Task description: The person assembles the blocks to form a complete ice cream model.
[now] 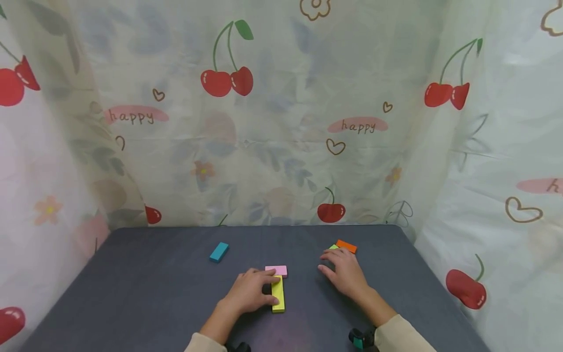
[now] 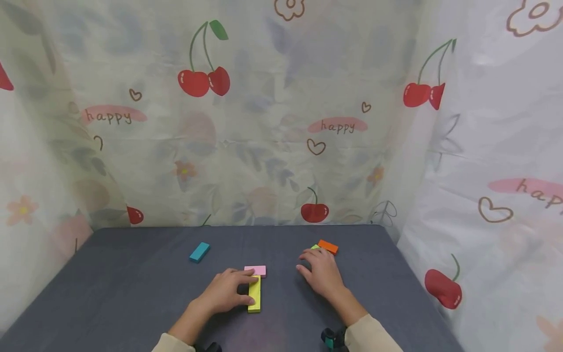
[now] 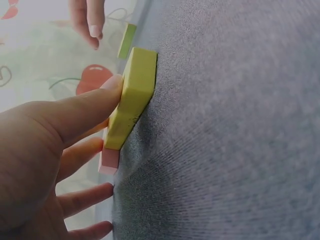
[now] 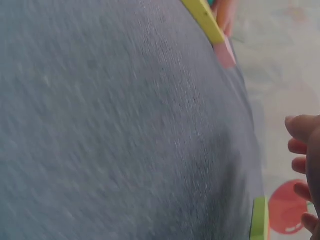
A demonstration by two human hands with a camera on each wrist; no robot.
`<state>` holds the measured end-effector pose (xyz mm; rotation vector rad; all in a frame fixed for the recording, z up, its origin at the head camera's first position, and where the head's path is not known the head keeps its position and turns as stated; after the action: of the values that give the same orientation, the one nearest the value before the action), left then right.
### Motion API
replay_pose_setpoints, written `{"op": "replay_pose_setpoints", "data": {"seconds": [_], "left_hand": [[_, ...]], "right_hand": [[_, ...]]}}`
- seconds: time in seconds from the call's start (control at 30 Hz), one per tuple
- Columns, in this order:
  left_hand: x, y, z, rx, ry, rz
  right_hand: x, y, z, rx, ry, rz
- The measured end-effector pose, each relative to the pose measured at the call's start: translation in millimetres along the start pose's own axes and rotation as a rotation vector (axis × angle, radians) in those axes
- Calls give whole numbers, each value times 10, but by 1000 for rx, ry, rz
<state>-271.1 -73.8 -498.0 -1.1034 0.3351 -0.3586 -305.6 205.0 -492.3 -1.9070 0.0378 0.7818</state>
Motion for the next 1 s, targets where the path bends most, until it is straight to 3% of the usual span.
{"op": "replay_pose_setpoints", "data": {"seconds": [0.13, 0.63, 0.8, 1.0], "left_hand": [[-2, -3, 7, -4, 1, 4], [-12, -14, 30, -41, -7, -2], [-15, -7, 17, -27, -18, -24], [-18, -8, 6, -22, -19, -25]], "right_hand": [[-32, 1, 111, 18, 13, 14], [-151, 32, 467, 86, 259, -77], [-153, 39, 508, 128, 280, -129], [-152, 38, 563, 171, 278, -128]]}}
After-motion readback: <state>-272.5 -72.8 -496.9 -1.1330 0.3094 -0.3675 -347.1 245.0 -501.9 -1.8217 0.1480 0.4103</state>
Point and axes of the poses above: each hand's wrist, its own x-axis away from the middle knuckle, its own y-axis out of the palm, z = x × y, the point moved 2 cm from there along -x, towards the middle knuckle, and after that the axes turned 3 degrees about z, right-handed, at the moved point
